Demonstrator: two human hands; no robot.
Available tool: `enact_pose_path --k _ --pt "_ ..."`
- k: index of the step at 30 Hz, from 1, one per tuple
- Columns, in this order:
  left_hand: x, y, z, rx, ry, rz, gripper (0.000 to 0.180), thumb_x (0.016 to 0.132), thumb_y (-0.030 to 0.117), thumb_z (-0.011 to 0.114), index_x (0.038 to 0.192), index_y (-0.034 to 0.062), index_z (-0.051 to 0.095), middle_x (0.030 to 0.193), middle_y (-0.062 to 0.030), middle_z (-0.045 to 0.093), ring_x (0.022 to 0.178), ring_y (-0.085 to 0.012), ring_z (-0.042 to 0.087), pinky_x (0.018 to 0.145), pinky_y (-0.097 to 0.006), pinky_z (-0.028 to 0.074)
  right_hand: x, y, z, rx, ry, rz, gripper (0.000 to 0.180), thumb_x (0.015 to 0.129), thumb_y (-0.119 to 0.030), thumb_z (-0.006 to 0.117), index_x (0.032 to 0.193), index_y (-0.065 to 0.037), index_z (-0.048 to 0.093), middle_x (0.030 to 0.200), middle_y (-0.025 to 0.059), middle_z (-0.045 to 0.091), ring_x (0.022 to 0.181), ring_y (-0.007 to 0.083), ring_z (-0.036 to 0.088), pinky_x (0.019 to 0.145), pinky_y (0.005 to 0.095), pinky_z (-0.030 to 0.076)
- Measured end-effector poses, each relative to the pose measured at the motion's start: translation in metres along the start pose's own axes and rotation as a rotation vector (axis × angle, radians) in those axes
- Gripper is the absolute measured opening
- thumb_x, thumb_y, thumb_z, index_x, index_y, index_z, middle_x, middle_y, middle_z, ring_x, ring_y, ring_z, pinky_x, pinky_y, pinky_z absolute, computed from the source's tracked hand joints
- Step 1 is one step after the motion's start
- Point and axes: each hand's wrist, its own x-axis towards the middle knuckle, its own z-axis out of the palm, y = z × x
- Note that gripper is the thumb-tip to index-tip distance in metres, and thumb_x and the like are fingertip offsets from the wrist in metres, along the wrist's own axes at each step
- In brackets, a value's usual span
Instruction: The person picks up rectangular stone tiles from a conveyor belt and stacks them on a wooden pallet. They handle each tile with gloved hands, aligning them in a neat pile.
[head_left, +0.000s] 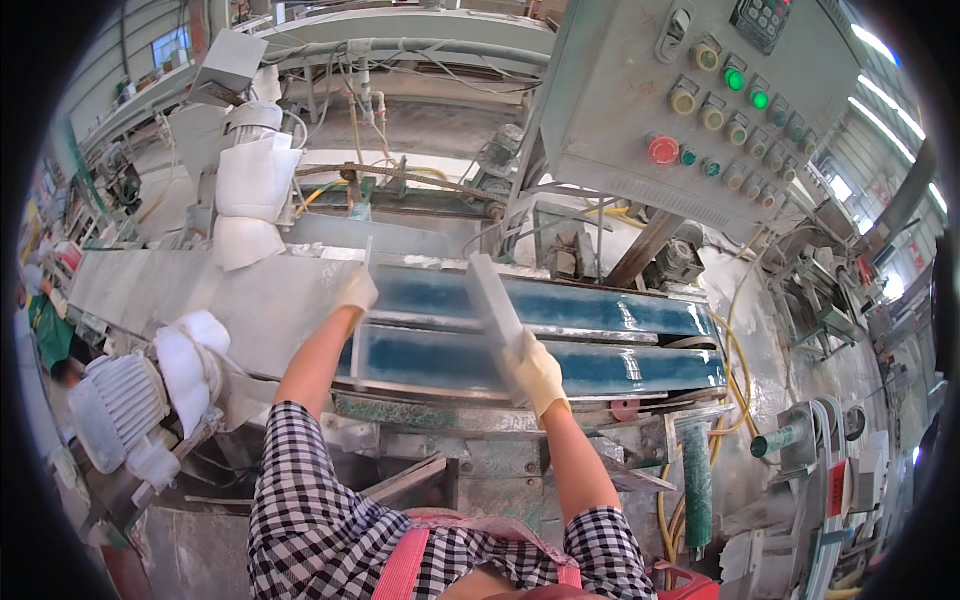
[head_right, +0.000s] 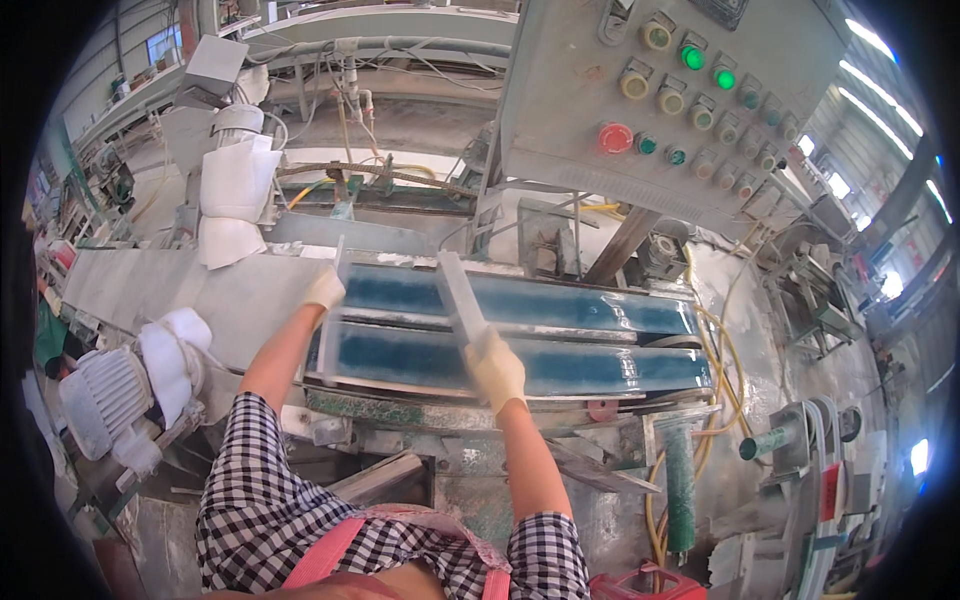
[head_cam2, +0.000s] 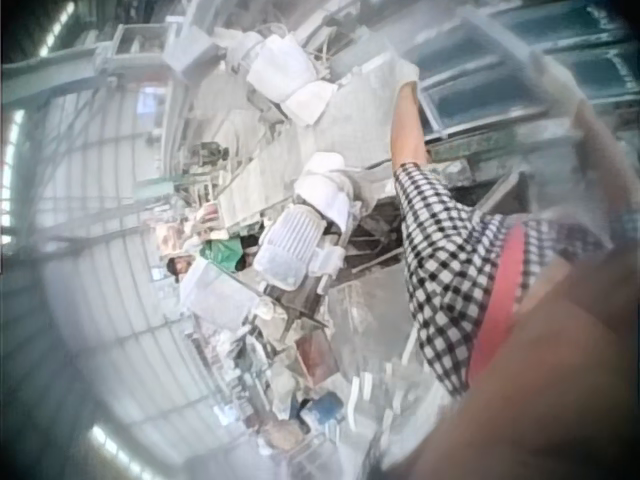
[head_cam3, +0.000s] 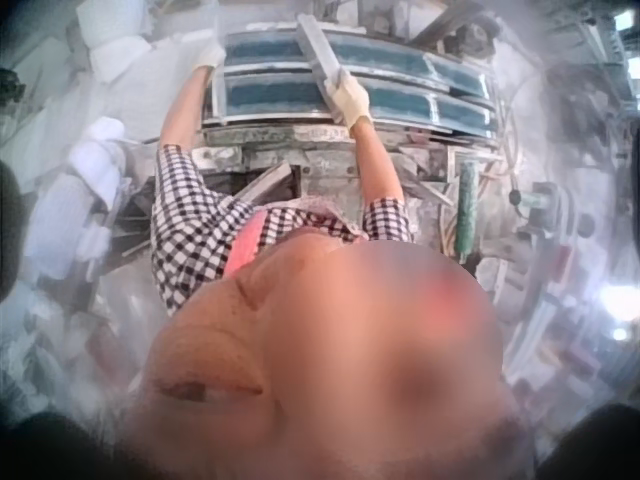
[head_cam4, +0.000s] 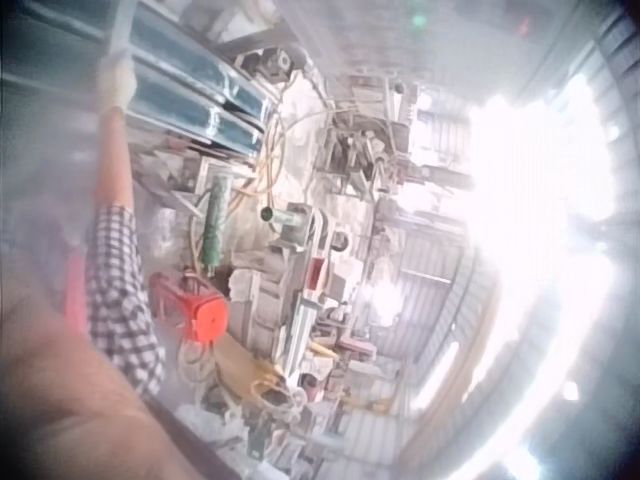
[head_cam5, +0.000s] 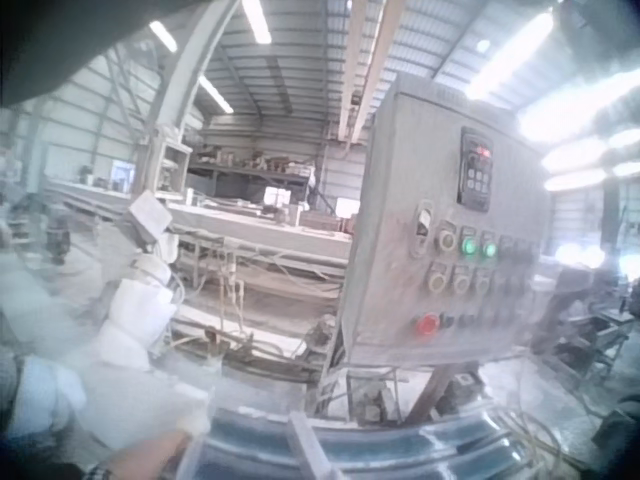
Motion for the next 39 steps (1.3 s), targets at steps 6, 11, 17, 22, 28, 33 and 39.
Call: enact_pose_path --k 6,11,17,22,28,33,39 --pt "-0.043 0.076 0.05 -0.687 0.148 0.061 0.029 0.078 0.005 0.052 0.101 -0.0076 0.065 0.093 -0.0251 0.068 0.085 -0.0344 0.067 0.075 -0.039 0.052 -0.002 0.002 0.0 0.055 0.024 -0.02 0.059 0.089 -0.05 0.054 0.13 -0.007 0.051 0.113 0.025 0.063 0.104 0.0431 0.06 0.09 0.0489 0.047" --pt "-0.053 0.146 0.099 -0.876 -0.004 -0.092 0.029 0.092 0.014 0.054 0.113 -0.0053 0.057 0.098 -0.0171 0.063 0.093 -0.0254 0.066 0.075 -0.036 0.055 0.0 0.004 -0.007 0.095 -0.02 -0.039 0.077 0.084 -0.06 0.06 0.132 -0.002 0.047 0.116 0.0263 0.062 0.108 0.0419 0.06 0.091 0.0464 0.048" --pt "-0.037 0.149 0.062 -0.792 -0.403 0.197 0.042 0.094 0.02 0.047 0.133 0.0047 0.05 0.115 -0.0137 0.063 0.101 -0.0281 0.065 0.083 -0.044 0.054 -0.008 -0.017 -0.028 0.044 -0.102 0.04 0.06 0.078 -0.043 0.071 0.117 -0.004 0.048 0.111 0.0225 0.064 0.102 0.0402 0.063 0.087 0.0457 0.05" --pt "0.0 0.161 0.05 0.692 0.461 0.921 0.052 0.088 0.013 0.053 0.139 0.0109 0.044 0.125 -0.0091 0.061 0.121 -0.0248 0.054 0.101 -0.045 0.044 -0.007 -0.037 -0.028 -0.081 -0.166 0.237 0.053 0.079 -0.035 0.067 0.119 -0.004 0.05 0.113 0.0225 0.064 0.102 0.0402 0.063 0.089 0.0454 0.05" --pt "0.01 0.201 0.079 0.617 0.153 0.845 0.026 0.08 0.007 0.059 0.103 0.0128 0.071 0.119 -0.006 0.065 0.122 -0.0213 0.055 0.111 -0.044 0.034 -0.004 -0.028 -0.025 -0.109 -0.141 0.186 0.05 0.08 -0.033 0.061 0.12 -0.003 0.051 0.114 0.0233 0.063 0.102 0.0413 0.063 0.09 0.0472 0.049" --pt "-0.013 0.17 0.036 0.643 0.005 0.998 0.016 0.063 0.012 0.071 0.077 0.0055 0.074 0.08 -0.0171 0.07 0.085 -0.0342 0.068 0.109 -0.046 0.037 -0.005 -0.013 -0.044 -0.118 -0.293 -0.046 0.062 0.078 -0.041 0.06 0.125 -0.002 0.05 0.112 0.0247 0.065 0.105 0.0422 0.062 0.092 0.0459 0.048" --pt "-0.09 0.12 -0.002 0.501 -0.302 0.801 0.043 0.059 0.038 0.082 0.083 0.004 0.073 0.08 -0.018 0.069 0.086 -0.035 0.067 0.11 -0.048 0.034 0.013 -0.009 -0.07 -0.316 -0.562 -0.338 0.067 0.077 -0.055 0.063 0.125 -0.01 0.053 0.115 0.0232 0.064 0.108 0.0395 0.062 0.092 0.0455 0.048"
